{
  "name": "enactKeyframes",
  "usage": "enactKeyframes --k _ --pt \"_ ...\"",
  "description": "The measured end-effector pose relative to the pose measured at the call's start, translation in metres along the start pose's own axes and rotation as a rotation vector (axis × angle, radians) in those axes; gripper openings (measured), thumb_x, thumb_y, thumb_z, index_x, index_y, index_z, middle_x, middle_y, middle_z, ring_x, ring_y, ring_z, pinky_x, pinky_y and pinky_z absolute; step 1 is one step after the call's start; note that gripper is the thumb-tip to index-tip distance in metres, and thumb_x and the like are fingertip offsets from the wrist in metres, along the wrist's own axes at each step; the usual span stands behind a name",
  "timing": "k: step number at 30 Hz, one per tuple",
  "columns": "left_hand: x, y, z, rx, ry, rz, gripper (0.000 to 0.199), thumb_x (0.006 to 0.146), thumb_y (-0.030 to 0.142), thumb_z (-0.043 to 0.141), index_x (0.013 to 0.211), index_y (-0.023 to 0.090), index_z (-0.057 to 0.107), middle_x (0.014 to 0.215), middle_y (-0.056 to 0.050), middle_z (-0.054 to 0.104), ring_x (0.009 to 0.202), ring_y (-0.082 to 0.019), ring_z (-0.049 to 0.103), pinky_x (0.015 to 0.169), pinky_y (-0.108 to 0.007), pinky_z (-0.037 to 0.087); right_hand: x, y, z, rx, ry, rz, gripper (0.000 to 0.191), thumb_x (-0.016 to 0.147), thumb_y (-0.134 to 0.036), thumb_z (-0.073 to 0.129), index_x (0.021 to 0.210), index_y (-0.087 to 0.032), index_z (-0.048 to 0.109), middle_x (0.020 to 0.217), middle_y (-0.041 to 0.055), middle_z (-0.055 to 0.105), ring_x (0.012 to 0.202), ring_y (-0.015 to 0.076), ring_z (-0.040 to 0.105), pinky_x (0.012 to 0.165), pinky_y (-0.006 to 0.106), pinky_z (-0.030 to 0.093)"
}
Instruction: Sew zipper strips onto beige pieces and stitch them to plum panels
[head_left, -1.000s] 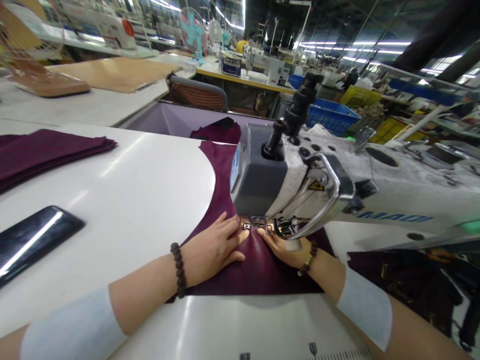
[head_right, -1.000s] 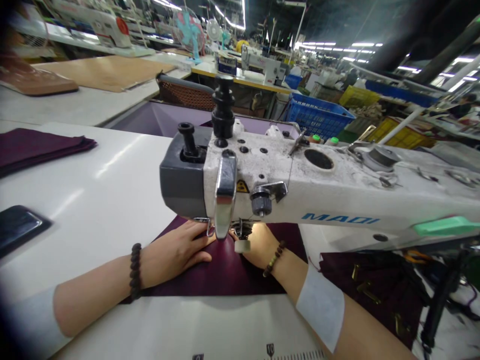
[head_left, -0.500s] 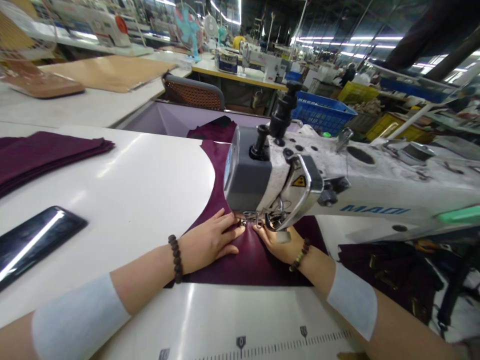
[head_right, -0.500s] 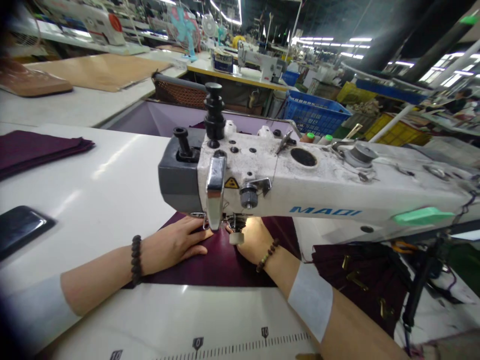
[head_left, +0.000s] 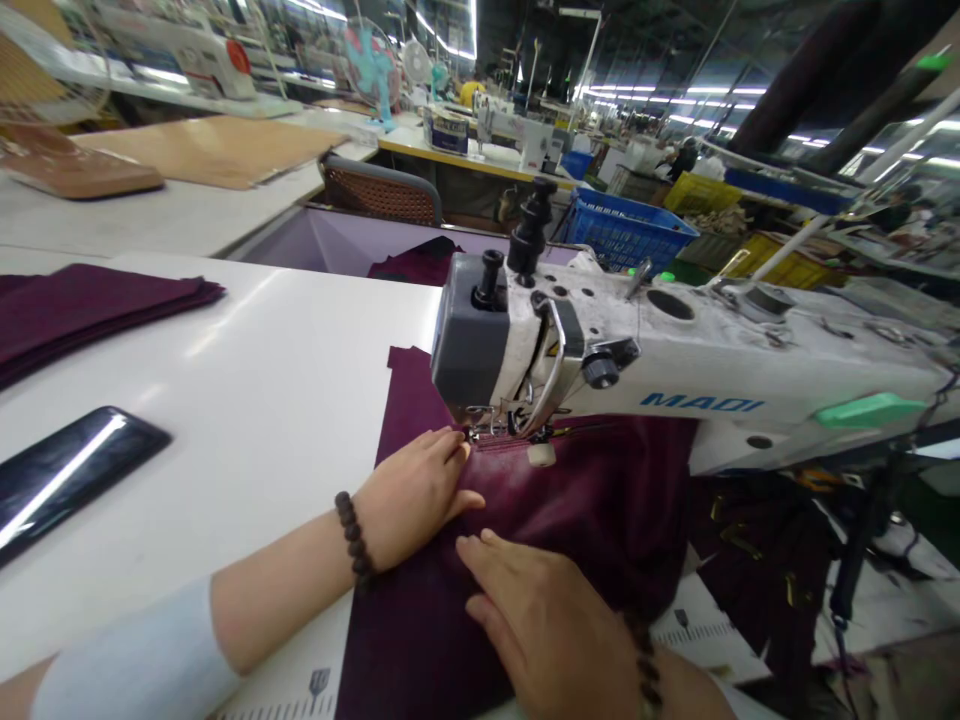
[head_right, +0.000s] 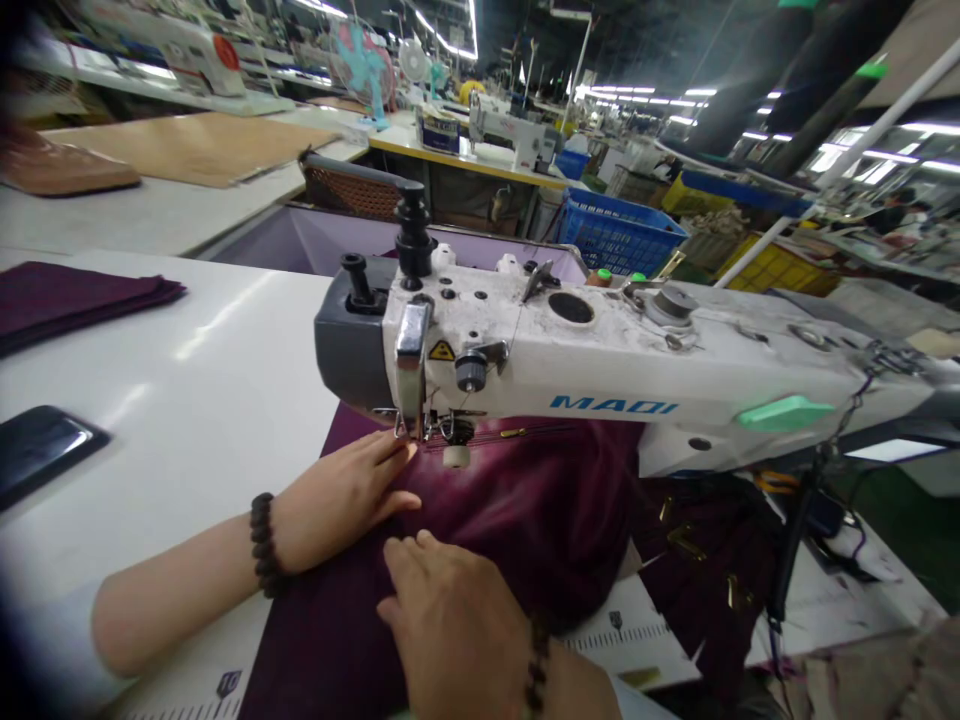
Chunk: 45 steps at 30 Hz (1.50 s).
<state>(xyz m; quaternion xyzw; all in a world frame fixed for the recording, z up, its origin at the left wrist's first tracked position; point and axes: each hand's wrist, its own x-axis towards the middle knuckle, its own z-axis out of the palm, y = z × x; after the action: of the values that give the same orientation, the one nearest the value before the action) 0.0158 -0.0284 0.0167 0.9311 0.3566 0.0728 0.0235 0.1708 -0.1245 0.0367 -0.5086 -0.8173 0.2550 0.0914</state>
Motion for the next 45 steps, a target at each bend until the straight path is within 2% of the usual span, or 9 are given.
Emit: enactKeyframes --k 2,5,8,10,14,22,30,37,45 --pt "0.000 0.004 0.006 -0.001 -0.020 -0.029 0.055 0.076 0.046 0.062 0.108 0.001 0.055 0.110 -0.020 0.056 0.109 -0.030 0.051 0.096 -0.041 0.041 0.012 0.009 -0.015 -0.002 0.099 -0.015 0.030 0.087 -0.017 0.039 0.113 -0.016 0.056 0.106 0.0068 0.063 0.097 0.0179 0.058 0.087 0.031 0.047" --pt "-0.003 0.006 0.016 -0.009 -0.010 -0.054 0.072 0.071 0.053 0.063 0.115 -0.002 0.049 0.121 -0.025 0.050 0.119 -0.034 0.043 0.099 -0.044 0.037 0.033 0.032 -0.024 -0.193 0.267 0.031 0.029 0.088 -0.018 0.040 0.111 -0.014 0.057 0.105 0.0100 0.062 0.103 0.0211 0.054 0.098 0.044 0.035" --pt "-0.004 0.007 0.025 -0.026 0.019 -0.071 0.080 0.067 0.058 0.063 0.117 -0.003 0.047 0.124 -0.028 0.047 0.120 -0.036 0.040 0.099 -0.048 0.037 0.048 0.051 -0.012 -0.318 0.270 0.072 0.034 0.089 -0.023 0.042 0.121 -0.016 0.051 0.114 0.0103 0.057 0.113 0.0241 0.046 0.104 0.052 0.020" --pt "-0.004 0.006 0.028 -0.031 0.018 -0.075 0.084 0.065 0.059 0.063 0.118 -0.004 0.046 0.125 -0.029 0.046 0.121 -0.037 0.039 0.099 -0.048 0.036 0.052 0.056 0.000 -0.356 0.273 0.096 0.039 0.089 -0.025 0.044 0.126 -0.017 0.046 0.121 0.0104 0.053 0.119 0.0254 0.040 0.104 0.052 0.019" --pt "-0.003 0.004 0.029 -0.031 -0.015 -0.064 0.089 0.063 0.061 0.063 0.119 -0.005 0.044 0.126 -0.029 0.044 0.122 -0.037 0.037 0.101 -0.047 0.034 0.050 0.051 0.012 -0.418 0.306 0.139 0.042 0.088 -0.024 0.044 0.129 -0.020 0.043 0.127 0.0114 0.048 0.120 0.0278 0.038 0.100 0.051 0.024" --pt "-0.003 0.002 0.028 -0.029 -0.046 -0.064 0.091 0.063 0.062 0.063 0.120 -0.005 0.043 0.127 -0.029 0.043 0.123 -0.035 0.036 0.103 -0.045 0.031 0.052 0.046 0.010 -0.441 0.307 0.169 0.041 0.087 -0.025 0.047 0.128 -0.021 0.046 0.123 0.0095 0.051 0.116 0.0284 0.041 0.099 0.049 0.028" --pt "-0.003 0.001 0.029 -0.057 0.024 -0.046 0.089 0.061 0.062 0.064 0.121 -0.001 0.042 0.125 -0.027 0.046 0.122 -0.034 0.038 0.101 -0.046 0.034 0.052 0.044 0.011 -0.447 0.295 0.183 0.041 0.086 -0.026 0.049 0.127 -0.021 0.047 0.124 0.0098 0.050 0.114 0.0283 0.043 0.096 0.048 0.033" --pt "-0.002 -0.001 0.027 -0.086 0.013 -0.050 0.086 0.062 0.059 0.066 0.119 -0.001 0.044 0.123 -0.026 0.048 0.122 -0.034 0.038 0.102 -0.046 0.033 0.054 0.045 0.011 -0.454 0.297 0.189 0.039 0.086 -0.027 0.048 0.125 -0.020 0.048 0.123 0.0109 0.050 0.114 0.0289 0.043 0.094 0.048 0.035" --pt "-0.001 -0.006 0.022 -0.139 0.006 -0.037 0.083 0.065 0.055 0.067 0.124 0.002 0.041 0.128 -0.024 0.044 0.123 -0.033 0.037 0.102 -0.047 0.032 0.057 0.041 0.012 -0.472 0.289 0.221 0.042 0.088 -0.032 0.046 0.128 -0.020 0.045 0.122 0.0132 0.051 0.116 0.0310 0.041 0.098 0.054 0.026"
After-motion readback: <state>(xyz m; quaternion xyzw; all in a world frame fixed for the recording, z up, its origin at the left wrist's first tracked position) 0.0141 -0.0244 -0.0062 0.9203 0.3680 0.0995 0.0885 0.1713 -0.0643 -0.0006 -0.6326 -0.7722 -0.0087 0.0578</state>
